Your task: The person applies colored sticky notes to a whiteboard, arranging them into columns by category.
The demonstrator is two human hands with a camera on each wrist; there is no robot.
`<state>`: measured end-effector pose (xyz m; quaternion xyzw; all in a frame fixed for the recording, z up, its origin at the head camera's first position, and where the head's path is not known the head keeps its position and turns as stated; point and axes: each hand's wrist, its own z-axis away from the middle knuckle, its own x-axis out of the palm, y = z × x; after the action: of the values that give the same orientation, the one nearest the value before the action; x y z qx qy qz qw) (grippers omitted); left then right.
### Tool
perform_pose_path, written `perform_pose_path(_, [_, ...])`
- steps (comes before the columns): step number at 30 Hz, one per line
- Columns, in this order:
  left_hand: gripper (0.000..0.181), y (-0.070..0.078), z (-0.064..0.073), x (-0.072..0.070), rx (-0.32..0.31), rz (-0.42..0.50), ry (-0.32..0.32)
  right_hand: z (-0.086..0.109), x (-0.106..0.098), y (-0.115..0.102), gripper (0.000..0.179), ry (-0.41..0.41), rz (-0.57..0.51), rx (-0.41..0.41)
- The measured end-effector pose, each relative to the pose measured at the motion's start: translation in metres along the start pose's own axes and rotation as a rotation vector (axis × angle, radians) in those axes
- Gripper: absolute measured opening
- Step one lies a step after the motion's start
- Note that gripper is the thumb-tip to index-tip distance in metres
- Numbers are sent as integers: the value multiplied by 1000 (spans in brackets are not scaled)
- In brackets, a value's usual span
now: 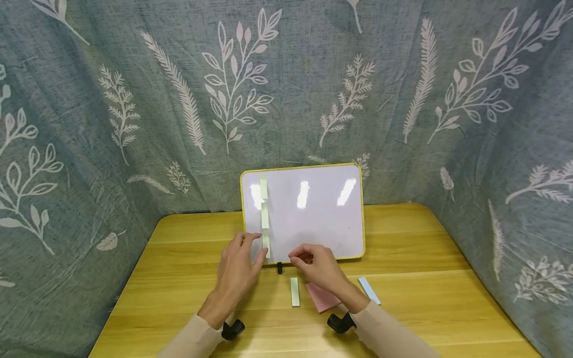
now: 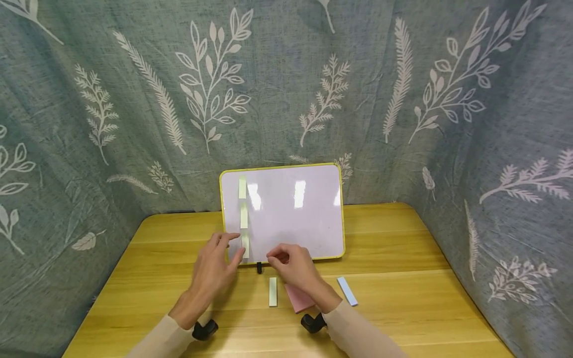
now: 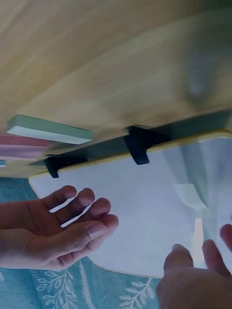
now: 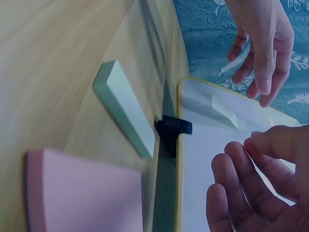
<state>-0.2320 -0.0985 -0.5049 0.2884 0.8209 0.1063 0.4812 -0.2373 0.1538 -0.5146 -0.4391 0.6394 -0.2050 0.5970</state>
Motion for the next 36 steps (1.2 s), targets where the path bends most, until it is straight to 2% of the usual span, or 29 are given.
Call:
perform_pose_path(5, [37, 7, 8, 3, 36, 41, -78, 8, -10, 6, 13, -25, 42, -41])
perform_pose_path(11, [34, 14, 16, 6, 79, 84, -130, 16, -18, 12, 13, -58, 62, -84])
perform_pose_path(19, [31, 25, 26, 15, 142, 141, -230, 34, -41, 27, 17, -154, 95, -164])
perform_pose_path(23, [32, 31, 31, 22, 156, 144, -297, 43, -54, 38, 22, -220, 151, -228])
perform_pose_path(27, [36, 38, 35, 28, 165, 138, -357, 50, -63, 50, 26, -252, 245, -279])
perform_pose_path(32, [42, 45, 37, 36, 175, 121, -418, 56, -69, 62, 38, -281, 325, -276])
perform_pose_path(36, [48, 46, 38, 42, 193, 104, -441, 60, -72, 67, 47, -297, 350, -279])
